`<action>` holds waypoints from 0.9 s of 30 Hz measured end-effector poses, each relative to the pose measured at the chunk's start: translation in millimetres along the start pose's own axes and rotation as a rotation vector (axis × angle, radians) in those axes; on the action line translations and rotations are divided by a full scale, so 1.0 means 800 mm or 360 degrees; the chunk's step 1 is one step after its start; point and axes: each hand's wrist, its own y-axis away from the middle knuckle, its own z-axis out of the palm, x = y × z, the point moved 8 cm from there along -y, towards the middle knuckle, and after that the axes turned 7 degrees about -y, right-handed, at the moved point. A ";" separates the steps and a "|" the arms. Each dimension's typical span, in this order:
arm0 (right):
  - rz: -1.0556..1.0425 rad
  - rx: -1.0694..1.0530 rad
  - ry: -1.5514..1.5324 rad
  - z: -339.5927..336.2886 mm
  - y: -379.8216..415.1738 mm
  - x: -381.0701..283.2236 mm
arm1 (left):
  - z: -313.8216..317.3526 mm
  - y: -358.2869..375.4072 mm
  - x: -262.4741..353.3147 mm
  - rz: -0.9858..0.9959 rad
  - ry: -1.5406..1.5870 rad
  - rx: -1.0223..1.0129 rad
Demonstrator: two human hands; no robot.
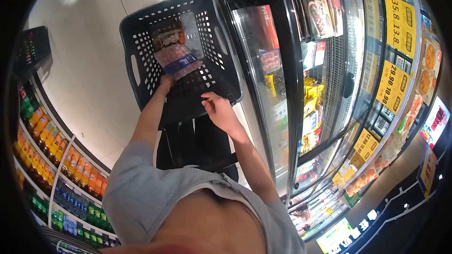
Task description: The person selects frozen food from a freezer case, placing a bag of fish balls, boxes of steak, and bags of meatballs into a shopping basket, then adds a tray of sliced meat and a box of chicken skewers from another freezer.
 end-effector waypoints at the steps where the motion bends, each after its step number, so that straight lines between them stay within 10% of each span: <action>1: -0.0011 0.0010 0.0065 0.000 -0.001 -0.008 | -0.003 0.033 0.021 0.0252 0.0004 -0.0009; 9: -0.0332 0.0943 -0.0977 -0.069 0.000 -0.007 | -0.011 0.511 0.196 0.1818 0.0572 -0.0874; 17: -0.0831 0.1041 -0.1857 -0.218 0.102 -0.042 | 0.064 0.681 0.223 0.2307 0.0202 -0.0630; 21: -0.0958 0.1509 -0.1945 -0.330 0.147 0.039 | 0.148 0.836 0.241 0.3262 -0.0347 0.0005; 27: -0.0837 0.1743 -0.2460 -0.432 0.221 0.147 | 0.294 0.903 0.214 0.3418 -0.0651 -0.0541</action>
